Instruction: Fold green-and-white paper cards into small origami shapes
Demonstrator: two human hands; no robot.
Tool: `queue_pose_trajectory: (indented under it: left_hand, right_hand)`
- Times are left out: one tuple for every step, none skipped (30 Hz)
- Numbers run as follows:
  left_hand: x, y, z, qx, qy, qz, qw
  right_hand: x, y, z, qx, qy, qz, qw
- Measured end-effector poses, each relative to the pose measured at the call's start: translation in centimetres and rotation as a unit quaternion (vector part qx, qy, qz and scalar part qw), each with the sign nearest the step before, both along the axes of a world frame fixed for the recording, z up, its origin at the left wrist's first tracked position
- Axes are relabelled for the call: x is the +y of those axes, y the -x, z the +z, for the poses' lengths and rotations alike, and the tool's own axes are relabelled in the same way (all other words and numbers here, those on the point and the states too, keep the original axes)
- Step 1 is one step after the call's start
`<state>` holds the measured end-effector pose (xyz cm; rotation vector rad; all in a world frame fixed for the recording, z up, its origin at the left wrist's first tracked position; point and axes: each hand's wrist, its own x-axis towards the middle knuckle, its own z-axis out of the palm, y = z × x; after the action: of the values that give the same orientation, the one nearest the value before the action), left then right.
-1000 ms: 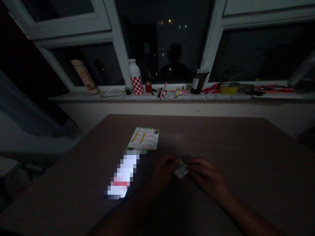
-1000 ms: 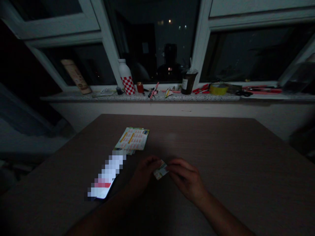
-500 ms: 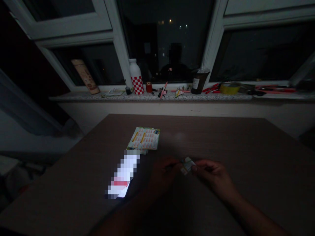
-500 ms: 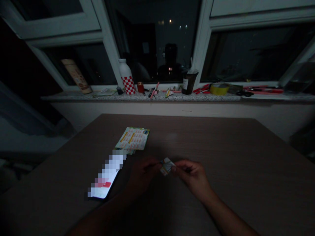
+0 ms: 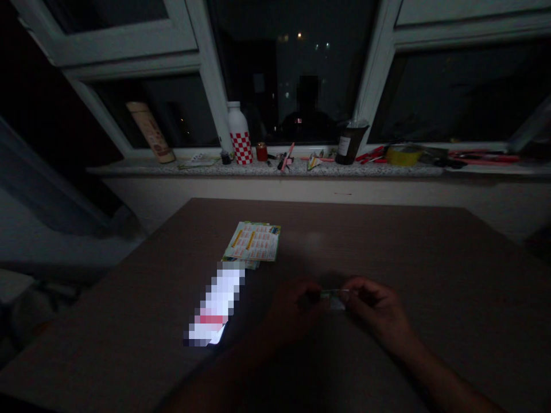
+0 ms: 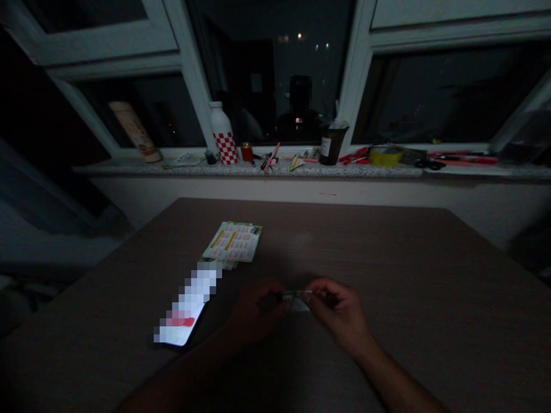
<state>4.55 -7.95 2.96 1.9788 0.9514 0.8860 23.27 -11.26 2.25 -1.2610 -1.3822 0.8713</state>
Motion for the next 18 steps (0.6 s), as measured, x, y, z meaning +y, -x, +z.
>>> queue_pose_trajectory:
  left_hand:
    - [0.0, 0.0, 0.1, -0.009, 0.011, 0.007, 1.000]
    - [0.0, 0.0, 0.3, -0.015, 0.020, 0.012, 1.000]
    - [0.0, 0.0, 0.4, -0.020, 0.027, 0.016, 0.999]
    - [0.0, 0.0, 0.4, -0.023, 0.034, 0.019, 0.999]
    - [0.0, 0.0, 0.4, -0.025, 0.038, 0.021, 0.999]
    - [0.0, 0.0, 0.4, -0.024, 0.042, 0.023, 0.999]
    - [0.0, 0.0, 0.4, -0.023, 0.043, 0.025, 0.999]
    - [0.0, 0.0, 0.3, -0.019, 0.041, 0.026, 0.999]
    - [0.0, 0.0, 0.3, -0.014, 0.037, 0.025, 0.999]
    - [0.0, 0.0, 0.2, -0.007, 0.030, 0.021, 0.999]
    - [0.0, -0.1, 0.1, 0.000, 0.018, 0.016, 1.000]
    - [0.0, -0.1, 0.0, 0.005, 0.003, 0.009, 1.000]
    - [0.0, -0.2, -0.2, 0.011, -0.013, -0.002, 1.000]
    - [-0.1, -0.2, -0.3, 0.016, -0.027, -0.015, 0.999]
    - [-0.1, -0.3, -0.4, 0.021, -0.038, -0.029, 0.999]
    - [-0.2, -0.3, -0.5, 0.024, -0.045, -0.040, 0.998]
    - [-0.2, -0.3, -0.6, 0.027, -0.048, -0.049, 0.997]
    - [-0.2, -0.4, -0.7, 0.030, -0.048, -0.054, 0.997]
  right_hand:
    - [0.0, -0.1, 0.0, 0.019, 0.014, -0.001, 1.000]
    - [0.1, -0.1, -0.1, 0.033, 0.023, 0.001, 0.999]
    - [0.1, -0.1, -0.1, 0.042, 0.027, 0.002, 0.999]
    - [0.1, -0.1, -0.1, 0.044, 0.027, 0.003, 0.999]
    - [0.1, -0.2, -0.2, 0.040, 0.022, 0.002, 0.999]
    - [0.0, -0.1, -0.2, 0.032, 0.015, 0.002, 0.999]
    - [0.0, -0.1, -0.2, 0.020, 0.006, 0.001, 1.000]
    - [0.0, -0.1, -0.2, 0.007, -0.004, 0.002, 1.000]
    - [-0.1, 0.0, -0.2, -0.007, -0.015, 0.003, 1.000]
    - [-0.1, 0.0, -0.1, -0.023, -0.026, 0.006, 0.999]
    - [-0.2, 0.1, -0.1, -0.038, -0.039, 0.011, 0.998]
    - [-0.2, 0.2, 0.0, -0.053, -0.052, 0.019, 0.997]
    - [-0.3, 0.2, 0.0, -0.068, -0.065, 0.029, 0.995]
    - [-0.3, 0.3, 0.0, -0.082, -0.076, 0.038, 0.993]
    - [-0.3, 0.4, 0.0, -0.096, -0.086, 0.046, 0.991]
    - [-0.3, 0.5, 0.0, -0.107, -0.096, 0.053, 0.988]
    - [-0.2, 0.5, 0.0, -0.115, -0.104, 0.057, 0.986]
    - [-0.2, 0.6, 0.0, -0.121, -0.111, 0.060, 0.985]
